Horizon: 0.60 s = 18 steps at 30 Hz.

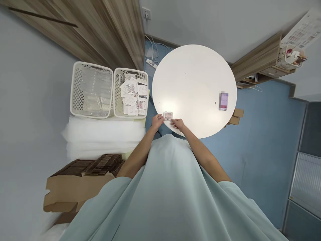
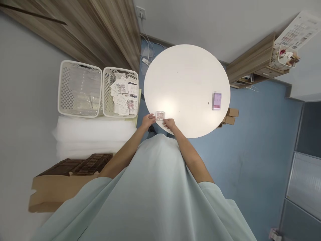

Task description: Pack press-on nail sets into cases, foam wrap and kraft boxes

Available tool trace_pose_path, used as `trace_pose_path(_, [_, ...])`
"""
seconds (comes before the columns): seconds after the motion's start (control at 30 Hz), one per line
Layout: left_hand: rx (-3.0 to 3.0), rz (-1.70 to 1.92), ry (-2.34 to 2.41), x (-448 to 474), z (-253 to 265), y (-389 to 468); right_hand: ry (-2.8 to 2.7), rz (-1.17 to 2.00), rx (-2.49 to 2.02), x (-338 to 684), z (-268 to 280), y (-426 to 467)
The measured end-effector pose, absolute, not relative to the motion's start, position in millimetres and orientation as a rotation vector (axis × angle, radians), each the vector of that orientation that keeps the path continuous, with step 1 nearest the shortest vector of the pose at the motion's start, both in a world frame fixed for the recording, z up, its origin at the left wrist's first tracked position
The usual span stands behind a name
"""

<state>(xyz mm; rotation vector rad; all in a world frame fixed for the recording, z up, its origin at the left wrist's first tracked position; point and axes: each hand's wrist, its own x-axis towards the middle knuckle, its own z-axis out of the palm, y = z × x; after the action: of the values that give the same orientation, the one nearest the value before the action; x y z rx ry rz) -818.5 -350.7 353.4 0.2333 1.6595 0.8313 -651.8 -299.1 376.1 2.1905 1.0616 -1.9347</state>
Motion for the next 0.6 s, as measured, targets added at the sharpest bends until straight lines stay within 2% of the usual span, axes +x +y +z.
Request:
trace_pose_path(0.2, [0.251, 0.986, 1.637, -833.6, 373.3, -389.1, 1.327, -1.805, 2.058, -642.5, 402.2, -299.8])
trace_pose_path(0.33, [0.195, 1.085, 1.709, -866.0, 387.1, -440.3, 1.518, -1.876, 1.912, -650.1, 430.6, -299.3])
trace_pose_path(0.6, [0.107, 1.002, 2.372, -959.3, 396.5, -545.0, 1.769, -1.904, 1.568, -741.7, 459.5, -306.1])
